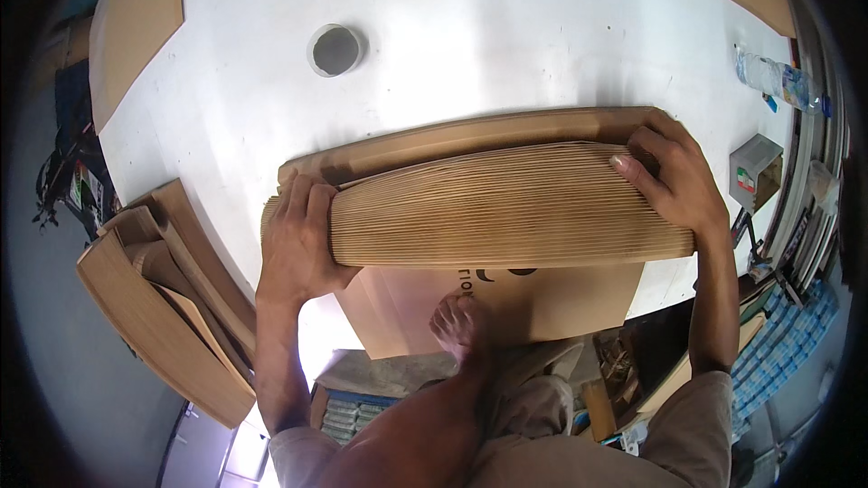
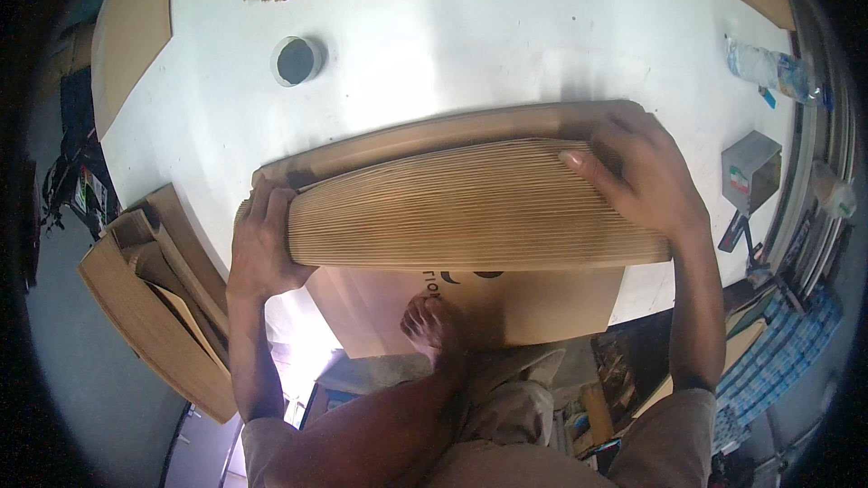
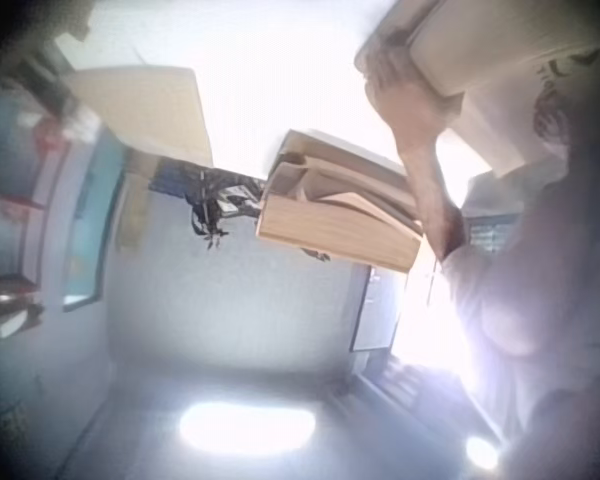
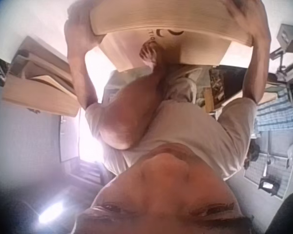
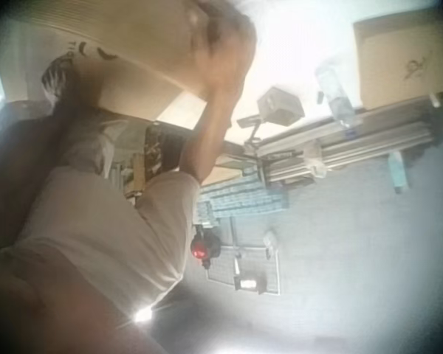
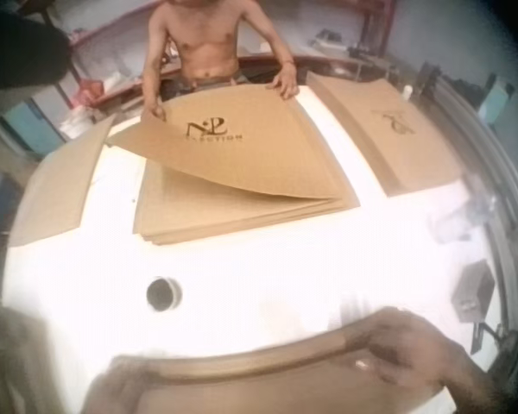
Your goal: The person folds flat cardboard sheets in half by hand on a white table, aligning edges and pressing the crease. They repeat this process for multiple sheets, stacking the folded pieces as they work.
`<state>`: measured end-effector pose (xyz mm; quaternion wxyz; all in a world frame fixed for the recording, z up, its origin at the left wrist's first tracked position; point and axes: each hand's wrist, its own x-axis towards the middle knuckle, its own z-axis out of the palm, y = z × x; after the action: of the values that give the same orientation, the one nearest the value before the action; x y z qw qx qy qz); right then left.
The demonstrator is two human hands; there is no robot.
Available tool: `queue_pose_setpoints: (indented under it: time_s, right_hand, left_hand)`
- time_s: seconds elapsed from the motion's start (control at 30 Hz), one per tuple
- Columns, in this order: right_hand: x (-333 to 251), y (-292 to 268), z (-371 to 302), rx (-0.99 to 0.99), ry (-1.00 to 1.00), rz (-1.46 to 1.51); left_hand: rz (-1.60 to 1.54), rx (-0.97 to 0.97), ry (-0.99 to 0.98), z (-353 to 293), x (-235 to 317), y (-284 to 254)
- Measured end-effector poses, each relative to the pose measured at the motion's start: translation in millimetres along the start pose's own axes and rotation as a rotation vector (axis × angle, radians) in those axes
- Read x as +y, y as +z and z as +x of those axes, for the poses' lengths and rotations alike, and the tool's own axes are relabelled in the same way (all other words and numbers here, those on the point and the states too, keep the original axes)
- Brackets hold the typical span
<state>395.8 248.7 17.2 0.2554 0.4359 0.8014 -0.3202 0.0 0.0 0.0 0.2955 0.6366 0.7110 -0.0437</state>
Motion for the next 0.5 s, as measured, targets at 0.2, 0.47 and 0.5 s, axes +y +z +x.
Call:
queue_pose_setpoints:
  time_s: [0.2, 0.47, 0.5]
  right_hand:
    - [4.4, 27.2, -7.2, 0.269, -0.124, 0.176]
    - [13.9, 25.9, -6.5, 0.365, -0.264, -0.039]
    - [14.5, 25.8, -5.0, 0.356, -0.266, -0.040]
  left_hand:
    - [-0.076, 0.071, -0.050, -2.0, 13.8, -4.6]
    - [-0.072, 0.069, 0.052, 5.3, 5.9, -3.9]
    - [-0.071, 0.056, 0.017, 2.7, 5.8, -2.8]
